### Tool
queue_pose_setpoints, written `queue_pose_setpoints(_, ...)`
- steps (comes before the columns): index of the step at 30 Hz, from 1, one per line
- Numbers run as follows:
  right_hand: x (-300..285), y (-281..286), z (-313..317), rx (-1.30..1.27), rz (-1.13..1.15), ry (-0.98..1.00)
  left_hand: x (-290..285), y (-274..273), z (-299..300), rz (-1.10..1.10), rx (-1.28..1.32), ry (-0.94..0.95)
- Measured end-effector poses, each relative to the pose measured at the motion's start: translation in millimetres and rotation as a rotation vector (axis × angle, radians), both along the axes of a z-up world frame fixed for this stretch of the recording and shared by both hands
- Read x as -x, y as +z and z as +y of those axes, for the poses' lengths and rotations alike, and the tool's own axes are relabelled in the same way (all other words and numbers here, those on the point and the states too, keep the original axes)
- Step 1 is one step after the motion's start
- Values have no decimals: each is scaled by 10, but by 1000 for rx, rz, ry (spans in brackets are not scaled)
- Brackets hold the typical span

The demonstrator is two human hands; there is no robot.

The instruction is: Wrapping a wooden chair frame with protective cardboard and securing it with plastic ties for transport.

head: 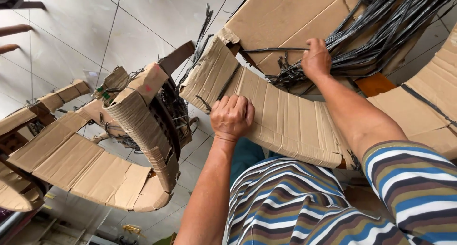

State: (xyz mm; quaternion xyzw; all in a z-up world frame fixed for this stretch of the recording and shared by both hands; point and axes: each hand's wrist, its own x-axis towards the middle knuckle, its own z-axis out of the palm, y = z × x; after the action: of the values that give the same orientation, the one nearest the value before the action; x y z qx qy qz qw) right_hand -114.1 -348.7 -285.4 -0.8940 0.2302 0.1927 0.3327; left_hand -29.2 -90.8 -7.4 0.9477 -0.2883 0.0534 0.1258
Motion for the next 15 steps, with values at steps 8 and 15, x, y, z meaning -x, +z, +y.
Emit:
queue_pose_setpoints(8, -654, 109, -818, 248, -146, -128, 7, 70, 30, 76, -17, -52)
queue_pose_setpoints(15, -1045, -139, -1182, 216, -24, -26, 0, 74, 18, 79, -37, -39)
